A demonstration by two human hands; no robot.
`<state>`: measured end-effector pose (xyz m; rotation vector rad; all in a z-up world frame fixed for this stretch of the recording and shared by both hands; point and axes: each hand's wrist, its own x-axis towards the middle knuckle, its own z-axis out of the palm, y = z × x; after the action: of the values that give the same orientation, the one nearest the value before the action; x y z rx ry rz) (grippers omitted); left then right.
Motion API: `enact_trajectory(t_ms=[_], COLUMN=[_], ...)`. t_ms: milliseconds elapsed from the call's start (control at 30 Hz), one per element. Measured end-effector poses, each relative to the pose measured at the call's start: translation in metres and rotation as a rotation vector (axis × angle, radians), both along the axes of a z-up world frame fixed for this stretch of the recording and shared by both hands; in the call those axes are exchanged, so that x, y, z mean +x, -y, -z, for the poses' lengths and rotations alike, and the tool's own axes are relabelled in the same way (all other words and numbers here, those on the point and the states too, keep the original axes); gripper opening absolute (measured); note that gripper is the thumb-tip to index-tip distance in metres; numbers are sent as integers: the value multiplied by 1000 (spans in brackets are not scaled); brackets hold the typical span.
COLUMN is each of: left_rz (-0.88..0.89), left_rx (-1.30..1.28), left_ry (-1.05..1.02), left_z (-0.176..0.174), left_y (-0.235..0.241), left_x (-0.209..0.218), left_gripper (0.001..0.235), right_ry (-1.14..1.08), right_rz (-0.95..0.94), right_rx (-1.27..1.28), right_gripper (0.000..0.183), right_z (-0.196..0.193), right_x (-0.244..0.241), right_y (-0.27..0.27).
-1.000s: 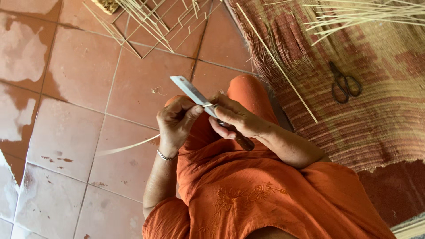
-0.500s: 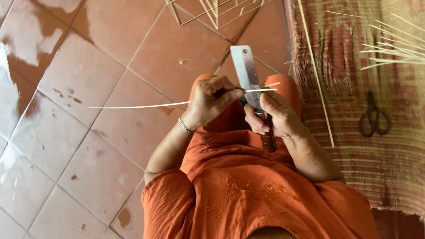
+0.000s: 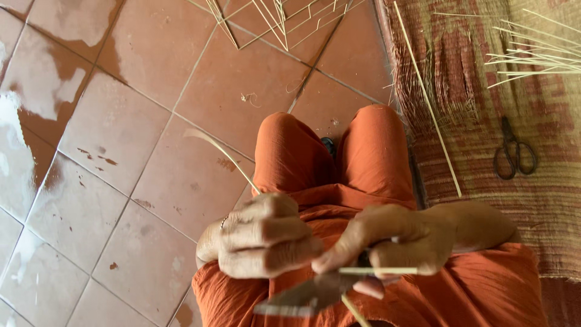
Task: The person sits on the floor and uses a knife to shave thin strips from bamboo sticks. They repeatedly hold a stick in one hand and scrape it with the knife in the other, then place the processed stick aside.
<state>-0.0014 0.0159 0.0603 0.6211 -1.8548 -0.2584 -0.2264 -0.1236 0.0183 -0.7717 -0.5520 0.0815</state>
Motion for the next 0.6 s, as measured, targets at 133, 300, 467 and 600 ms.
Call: enact_trajectory(t_ms=[133, 300, 467, 600], left_rz=[10, -11, -31, -17], left_rx=[-76, -125, -149, -42], left_ry=[-29, -96, -140, -101], left_z=[-4, -2, -4, -7], left_y=[1, 7, 11, 9], left_x=[-5, -15, -24, -18], left_gripper=[19, 21, 19, 18], right_ry=[7, 66, 84, 44], right_rz=[-70, -69, -55, -71], right_rx=[-62, -1, -2, 59], right_gripper=[37, 37, 41, 44], right_z=[-10, -12, -17, -13], right_x=[1, 3, 1, 0], right_y=[7, 4, 5, 2])
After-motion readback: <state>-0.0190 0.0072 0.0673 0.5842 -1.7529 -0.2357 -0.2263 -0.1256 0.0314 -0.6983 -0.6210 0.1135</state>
